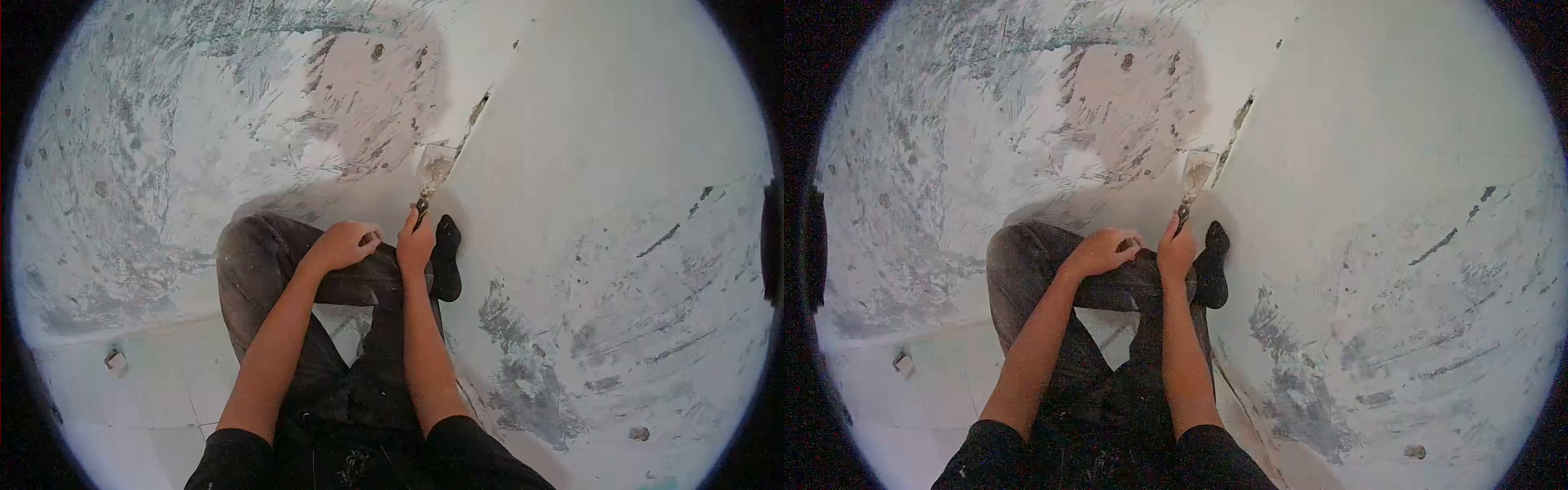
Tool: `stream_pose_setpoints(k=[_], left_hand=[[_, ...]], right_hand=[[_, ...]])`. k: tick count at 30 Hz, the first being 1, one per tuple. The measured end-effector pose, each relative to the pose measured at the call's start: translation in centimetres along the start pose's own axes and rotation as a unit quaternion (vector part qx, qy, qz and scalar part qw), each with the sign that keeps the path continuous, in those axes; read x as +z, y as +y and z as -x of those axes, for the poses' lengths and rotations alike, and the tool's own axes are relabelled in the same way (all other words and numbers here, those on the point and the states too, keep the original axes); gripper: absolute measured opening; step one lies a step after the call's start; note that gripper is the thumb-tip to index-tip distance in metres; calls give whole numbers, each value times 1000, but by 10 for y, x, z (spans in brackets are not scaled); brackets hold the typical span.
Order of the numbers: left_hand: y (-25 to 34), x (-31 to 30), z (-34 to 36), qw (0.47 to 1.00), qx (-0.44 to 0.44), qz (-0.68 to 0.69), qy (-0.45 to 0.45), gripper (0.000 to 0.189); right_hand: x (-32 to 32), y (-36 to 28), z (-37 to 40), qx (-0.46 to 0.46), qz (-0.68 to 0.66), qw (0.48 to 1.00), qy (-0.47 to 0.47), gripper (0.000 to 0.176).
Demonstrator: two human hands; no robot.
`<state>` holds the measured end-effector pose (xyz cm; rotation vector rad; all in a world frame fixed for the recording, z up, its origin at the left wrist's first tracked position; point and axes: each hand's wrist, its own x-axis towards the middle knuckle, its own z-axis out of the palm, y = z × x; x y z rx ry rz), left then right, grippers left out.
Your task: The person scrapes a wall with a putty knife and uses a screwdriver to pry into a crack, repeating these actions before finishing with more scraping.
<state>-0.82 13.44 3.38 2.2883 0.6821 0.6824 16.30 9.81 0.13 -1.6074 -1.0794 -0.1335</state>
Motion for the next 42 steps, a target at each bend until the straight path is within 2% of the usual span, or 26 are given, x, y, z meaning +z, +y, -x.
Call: stream_pose_setpoints(k=[3, 6, 9, 11, 12, 14, 17, 21, 23, 24, 26, 27, 29, 33, 36, 38, 42], left_hand=[[-1, 0, -1, 1000, 10, -7, 7, 21], [-2, 1, 0, 1000, 15, -5, 3, 22], [-2, 0, -1, 1000, 12, -10, 1, 22], [0, -1, -1, 1000, 2, 0, 1, 23], [-1, 0, -1, 1000, 2, -1, -2, 23], [-1, 1, -2, 1000, 3, -4, 1, 24], [0, 0, -1, 1000, 3, 6, 1, 24], [-1, 1, -2, 1000, -11, -12, -7, 24], [4, -1, -2, 1000, -6, 0, -9, 24], [3, -1, -2, 1000, -4, -5, -12, 24], [0, 1, -3, 1000, -18, -17, -9, 23], [2, 1, -3, 1000, -16, -21, -12, 23], [7, 0, -2, 999, -32, 4, -5, 23], [10, -2, -2, 999, -27, -11, -20, 23], [9, -1, -1, 999, -23, -21, -15, 22], [6, 0, -3, 1000, -11, -25, -11, 25], [6, 1, -3, 1000, -13, -15, -11, 25]], right_hand=[[2, 1, -3, -4, -39, 999, 13, 38], [4, 7, -3, -31, -2, 999, 16, 40], [1, 1, -2, 14, 46, 999, -1, 43], [1, 1, -3, 64, -19, 997, 39, 45], [1, 2, -3, 67, -20, 997, 40, 45], [2, 4, -3, 14, 47, 999, 16, 44], [-3, -5, -2, 63, 82, 994, -21, 44], [-4, 2, -8, 95, 41, 994, 17, 41], [-11, -3, -8, 80, -96, 992, -16, 38], [-7, 1, -6, 81, -100, 992, -11, 38], [2, 17, -1, -27, -110, 993, 43, 40], [-2, 14, 0, -25, -113, 992, 48, 40], [-15, 3, 2, 79, -113, 989, -47, 44], [-19, 2, 2, 83, -207, 974, -27, 41], [-13, 17, 2, 74, -225, 969, -68, 40], [-12, 17, 2, 30, -278, 952, -127, 43], [-9, 11, -2, 64, -246, 950, -181, 50]])
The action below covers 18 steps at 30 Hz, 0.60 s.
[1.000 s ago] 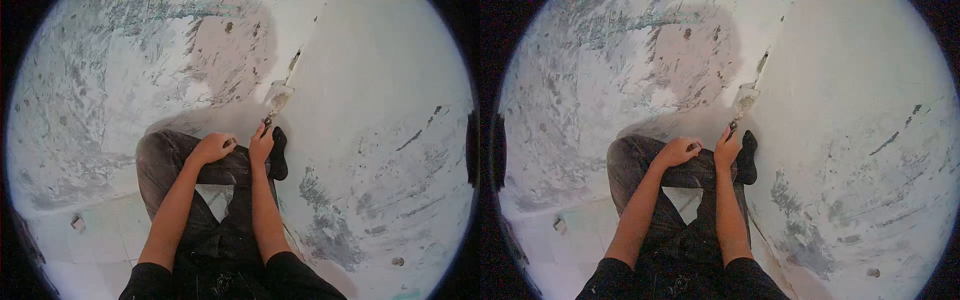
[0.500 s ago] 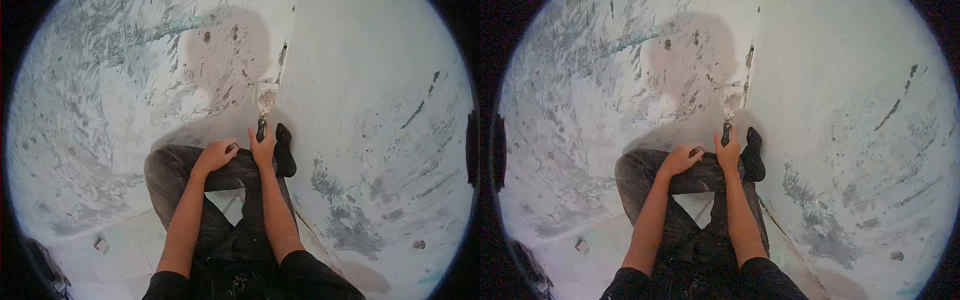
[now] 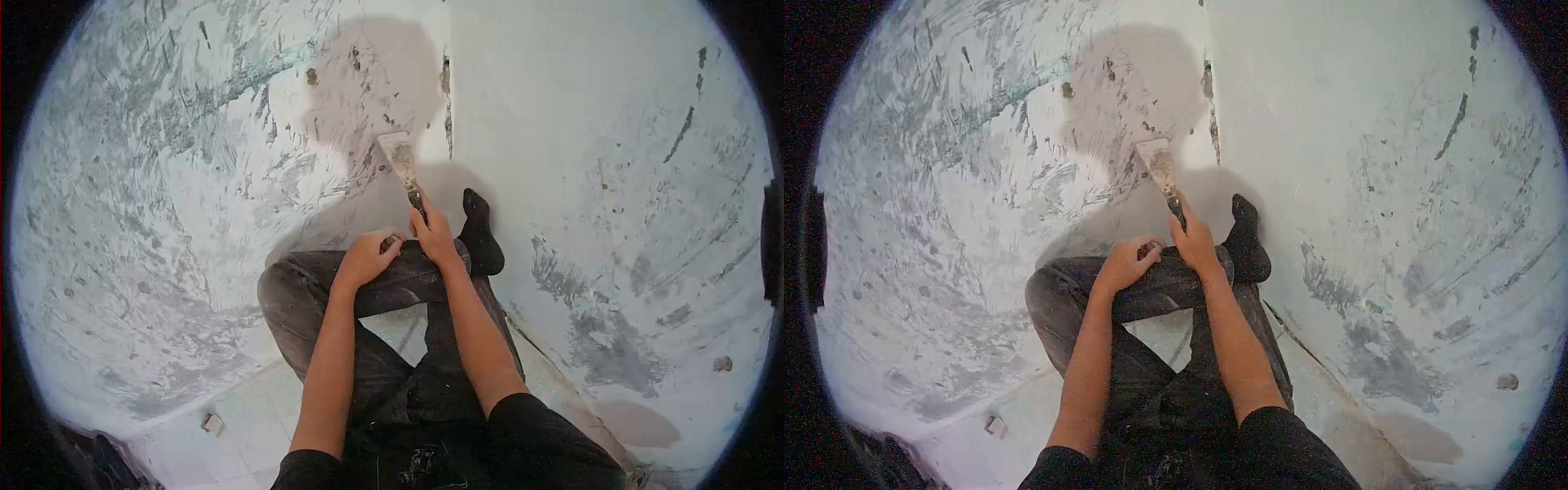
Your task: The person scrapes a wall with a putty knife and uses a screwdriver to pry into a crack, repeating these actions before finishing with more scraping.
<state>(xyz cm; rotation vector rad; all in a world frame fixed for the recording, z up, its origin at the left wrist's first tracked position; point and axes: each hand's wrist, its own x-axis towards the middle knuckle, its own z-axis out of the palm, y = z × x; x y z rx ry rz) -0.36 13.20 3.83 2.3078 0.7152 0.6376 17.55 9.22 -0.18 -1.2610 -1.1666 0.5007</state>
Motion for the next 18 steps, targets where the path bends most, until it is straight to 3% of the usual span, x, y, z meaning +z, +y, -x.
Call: stream_pose_setpoints(k=[2, 5, 8, 11, 15, 18], left_hand=[[4, -2, 1, 1000, -4, -27, -5, 26], [1, 0, 1, 1000, -7, -9, 0, 27], [-3, 2, 0, 1000, -2, -14, 3, 28], [2, -1, 0, 1000, -1, -29, -1, 29], [0, -1, 0, 1000, -18, -15, -7, 27], [0, 0, 0, 999, -2, -33, -6, 26]], right_hand=[[8, 19, -7, -128, 160, 974, 92, 57], [4, -20, 2, -80, 69, 992, 68, 54], [2, -18, -2, -123, 53, 989, 55, 54], [2, -17, -5, -95, 12, 995, 32, 53], [7, -6, -5, -142, 46, 986, 75, 52], [7, 4, -9, -73, 83, 993, 49, 53]])
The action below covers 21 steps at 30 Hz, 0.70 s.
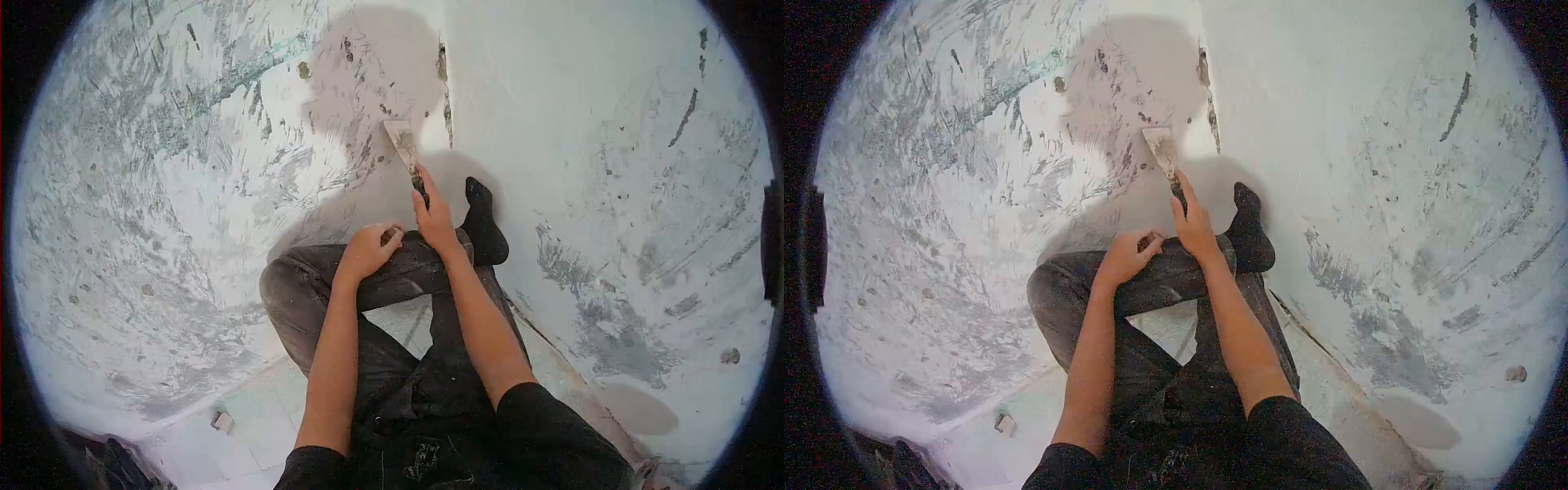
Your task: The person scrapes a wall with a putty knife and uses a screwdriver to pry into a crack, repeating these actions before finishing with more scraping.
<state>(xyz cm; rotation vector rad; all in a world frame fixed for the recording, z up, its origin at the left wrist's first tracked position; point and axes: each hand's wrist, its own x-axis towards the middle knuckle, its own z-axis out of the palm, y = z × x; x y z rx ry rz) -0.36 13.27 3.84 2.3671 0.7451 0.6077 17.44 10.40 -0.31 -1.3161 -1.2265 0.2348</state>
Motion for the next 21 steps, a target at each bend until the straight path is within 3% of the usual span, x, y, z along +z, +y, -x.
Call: stream_pose_setpoints(k=[5, 9, 12, 14, 15, 18, 20, 21], left_hand=[[2, -1, 0, 1000, -19, 18, -9, 26], [0, 0, -1, 1000, -13, 15, -6, 26], [1, 2, 0, 1000, 3, 7, 6, 26], [5, -1, 0, 1000, -5, 18, 0, 26], [4, -1, 0, 1000, -6, 15, -2, 26], [1, -1, 0, 1000, -9, 27, 4, 25], [0, 1, 2, 1000, -4, 25, 12, 25], [1, 2, 4, 999, -9, 29, 12, 25]], right_hand=[[6, 2, -6, -77, -1, 996, 40, 53], [2, -5, -8, -21, -39, 999, -6, 54], [4, -7, -29, -46, -43, 997, 48, 53], [0, -24, -42, 93, -27, 994, 40, 52], [4, -19, -40, 95, -30, 994, 41, 52], [10, -10, -22, 62, -9, 996, 61, 50], [8, -12, -5, -55, 8, 995, 77, 49], [5, -17, 1, -52, 9, 996, 72, 49]])
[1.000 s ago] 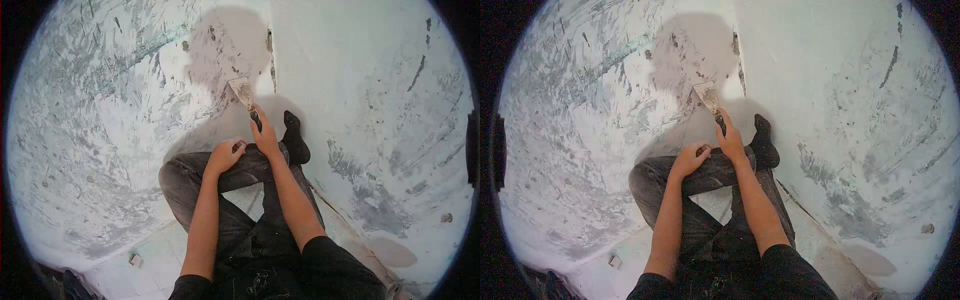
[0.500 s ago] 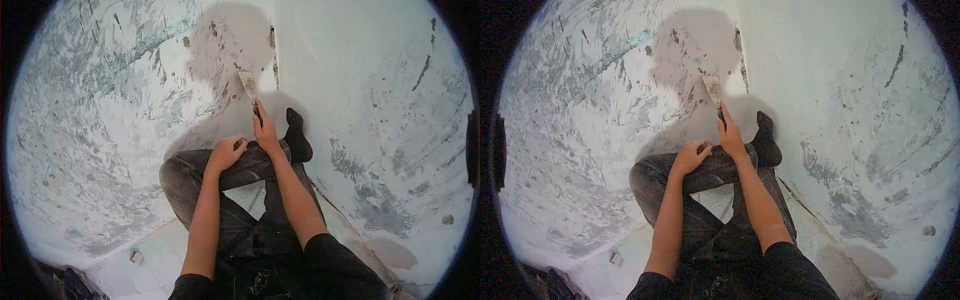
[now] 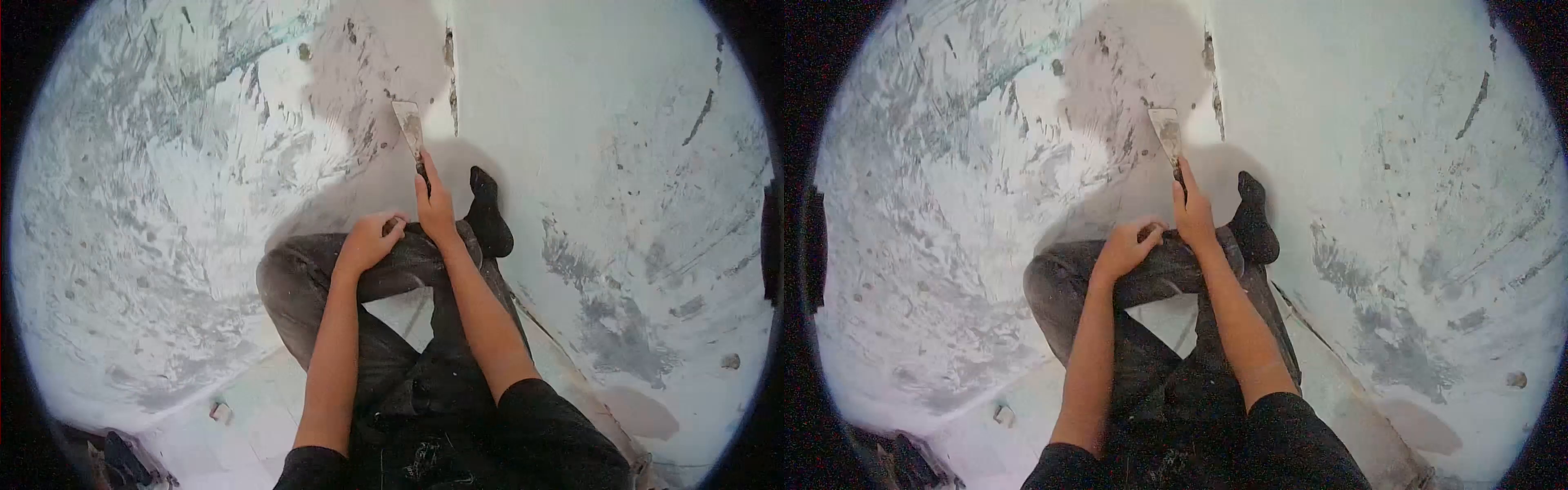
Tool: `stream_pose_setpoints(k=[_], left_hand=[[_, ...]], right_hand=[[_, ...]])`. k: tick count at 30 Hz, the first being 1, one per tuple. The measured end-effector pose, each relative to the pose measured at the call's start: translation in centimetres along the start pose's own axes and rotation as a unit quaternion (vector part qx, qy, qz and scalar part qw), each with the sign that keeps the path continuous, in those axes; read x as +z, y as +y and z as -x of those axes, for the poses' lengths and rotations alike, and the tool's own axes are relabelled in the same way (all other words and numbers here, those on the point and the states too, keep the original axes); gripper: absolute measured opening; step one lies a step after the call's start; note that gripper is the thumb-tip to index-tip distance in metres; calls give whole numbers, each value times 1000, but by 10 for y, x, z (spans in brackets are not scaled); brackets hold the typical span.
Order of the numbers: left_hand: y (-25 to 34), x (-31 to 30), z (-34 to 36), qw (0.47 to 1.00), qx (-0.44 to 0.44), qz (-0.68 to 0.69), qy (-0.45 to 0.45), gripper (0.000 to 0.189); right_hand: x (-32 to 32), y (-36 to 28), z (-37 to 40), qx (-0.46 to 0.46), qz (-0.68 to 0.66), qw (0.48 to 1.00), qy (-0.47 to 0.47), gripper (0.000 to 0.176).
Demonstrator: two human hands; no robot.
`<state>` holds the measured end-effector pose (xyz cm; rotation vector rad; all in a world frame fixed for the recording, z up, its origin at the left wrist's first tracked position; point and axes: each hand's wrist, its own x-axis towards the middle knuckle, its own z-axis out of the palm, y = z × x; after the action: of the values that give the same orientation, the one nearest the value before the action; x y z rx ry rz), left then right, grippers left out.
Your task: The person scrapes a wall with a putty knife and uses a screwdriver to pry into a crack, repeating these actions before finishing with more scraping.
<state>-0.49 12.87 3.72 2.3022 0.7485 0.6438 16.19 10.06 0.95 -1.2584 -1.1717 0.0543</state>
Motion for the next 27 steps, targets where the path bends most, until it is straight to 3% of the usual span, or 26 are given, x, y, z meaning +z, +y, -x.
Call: stream_pose_setpoints(k=[3, 6, 27], left_hand=[[8, -2, 1, 1000, 9, 24, -6, 26], [10, -3, 0, 1000, -11, -8, 1, 25], [-4, 0, 0, 1000, 16, -14, 17, 25]], right_hand=[[-7, -13, 1, 41, -67, 996, -31, 48], [-3, -3, -4, 12, -44, 999, 17, 46], [8, -3, -3, 24, 43, 999, 21, 46]])
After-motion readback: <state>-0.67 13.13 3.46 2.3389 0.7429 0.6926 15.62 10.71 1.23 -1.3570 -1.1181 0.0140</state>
